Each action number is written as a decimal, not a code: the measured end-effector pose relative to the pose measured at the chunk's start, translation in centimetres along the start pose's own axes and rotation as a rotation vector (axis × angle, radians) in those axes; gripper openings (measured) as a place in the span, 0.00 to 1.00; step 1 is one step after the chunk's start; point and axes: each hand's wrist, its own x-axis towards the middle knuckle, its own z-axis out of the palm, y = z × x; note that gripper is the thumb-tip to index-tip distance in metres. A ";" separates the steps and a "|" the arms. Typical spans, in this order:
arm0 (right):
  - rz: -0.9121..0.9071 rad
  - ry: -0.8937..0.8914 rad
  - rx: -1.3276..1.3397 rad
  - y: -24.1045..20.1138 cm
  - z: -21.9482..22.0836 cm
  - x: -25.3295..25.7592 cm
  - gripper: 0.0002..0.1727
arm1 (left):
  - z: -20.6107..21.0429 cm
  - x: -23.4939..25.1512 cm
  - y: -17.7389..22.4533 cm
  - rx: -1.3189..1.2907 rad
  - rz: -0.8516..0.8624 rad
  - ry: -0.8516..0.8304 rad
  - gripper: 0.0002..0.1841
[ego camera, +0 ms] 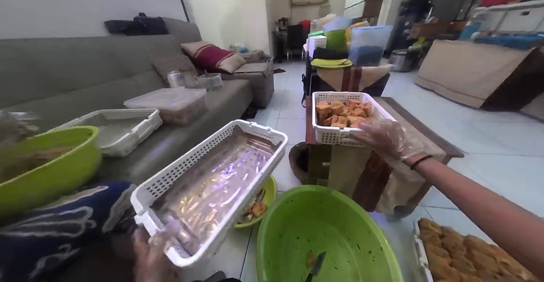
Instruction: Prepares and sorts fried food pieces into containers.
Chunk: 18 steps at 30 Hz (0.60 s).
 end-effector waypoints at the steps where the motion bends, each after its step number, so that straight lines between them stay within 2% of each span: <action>1: 0.016 0.007 -0.005 0.2 -0.2 1.0 0.16 | 1.4 -1.6 1.0 -0.006 -0.010 -0.009 0.46; 3: 0.089 -0.012 0.013 -0.1 -1.9 3.6 0.17 | 4.9 -4.4 3.0 -0.019 -0.062 0.010 0.46; 5: 0.169 -0.059 0.011 -0.5 -4.8 6.5 0.22 | 8.9 -6.8 4.9 -0.032 -0.120 0.057 0.42; 9: 0.187 0.064 -0.057 1.5 -6.7 10.4 0.24 | 15.6 -8.0 6.0 -0.144 -0.126 0.128 0.38; 12: 0.214 0.093 -0.088 2.1 -7.4 12.2 0.26 | 20.5 -9.2 7.1 -0.216 -0.154 0.078 0.42; 15: 0.204 0.147 -0.159 2.1 -7.6 13.1 0.27 | 26.1 -11.0 7.6 -0.293 -0.168 -0.001 0.52; 18: 0.116 0.195 -0.169 -0.1 -7.3 12.8 0.27 | 32.1 -12.3 6.1 -0.303 -0.057 -0.008 0.61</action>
